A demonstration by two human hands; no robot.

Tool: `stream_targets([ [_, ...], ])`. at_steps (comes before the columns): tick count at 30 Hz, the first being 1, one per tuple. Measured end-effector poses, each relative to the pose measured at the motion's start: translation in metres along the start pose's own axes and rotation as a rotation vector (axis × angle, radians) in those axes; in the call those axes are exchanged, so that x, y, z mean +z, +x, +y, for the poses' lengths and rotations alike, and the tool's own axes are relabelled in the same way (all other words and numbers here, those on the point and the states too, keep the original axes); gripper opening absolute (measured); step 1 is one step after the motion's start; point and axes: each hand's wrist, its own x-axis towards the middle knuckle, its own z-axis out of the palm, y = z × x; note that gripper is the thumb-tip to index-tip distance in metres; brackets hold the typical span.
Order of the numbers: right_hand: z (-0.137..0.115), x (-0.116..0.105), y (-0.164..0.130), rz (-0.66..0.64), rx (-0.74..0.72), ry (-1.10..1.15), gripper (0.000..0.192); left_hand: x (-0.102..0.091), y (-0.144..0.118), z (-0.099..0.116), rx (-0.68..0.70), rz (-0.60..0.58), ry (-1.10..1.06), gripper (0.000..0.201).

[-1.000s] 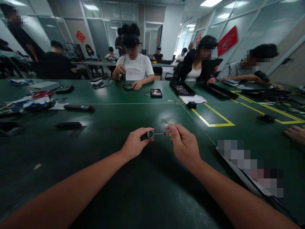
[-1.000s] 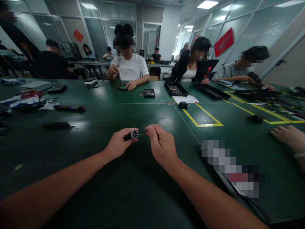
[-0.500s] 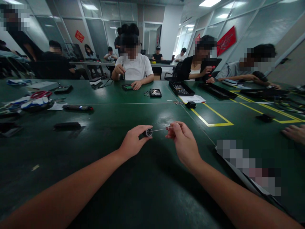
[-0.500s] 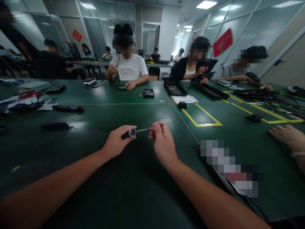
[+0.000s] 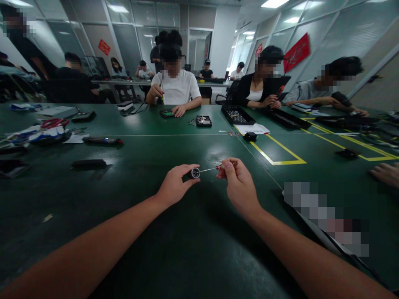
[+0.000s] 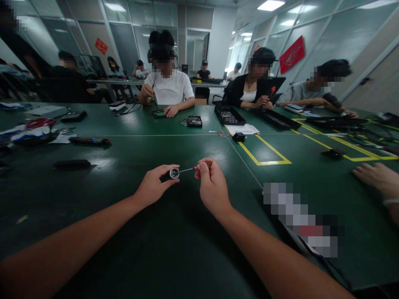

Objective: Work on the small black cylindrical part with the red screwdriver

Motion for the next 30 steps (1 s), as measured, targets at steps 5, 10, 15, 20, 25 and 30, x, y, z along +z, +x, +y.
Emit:
stream_targets([
  [5, -0.005, -0.003, -0.004, -0.08, -0.073, -0.084, 0.018, -0.001, -0.001, -0.002, -0.019, 0.001, -0.036, 0.04],
  [10, -0.016, -0.005, -0.01, -0.088, -0.149, -0.171, 0.034, 0.002, -0.002, -0.002, 0.0, -0.031, -0.028, 0.039],
  [15, -0.013, -0.006, -0.009, -0.036, -0.175, -0.252, 0.024, 0.002, -0.003, -0.002, -0.013, -0.029, -0.035, 0.04],
  [20, -0.01, -0.007, -0.005, -0.074, -0.138, -0.264, 0.025, 0.001, -0.002, -0.004, -0.027, -0.009, -0.047, 0.04],
  [25, -0.017, -0.008, -0.007, -0.096, -0.19, -0.33, 0.037, 0.002, -0.003, -0.005, -0.018, -0.028, -0.067, 0.038],
  [30, -0.013, -0.008, -0.009, -0.105, -0.211, -0.295, 0.023, 0.003, -0.002, -0.005, -0.041, 0.002, -0.063, 0.04],
])
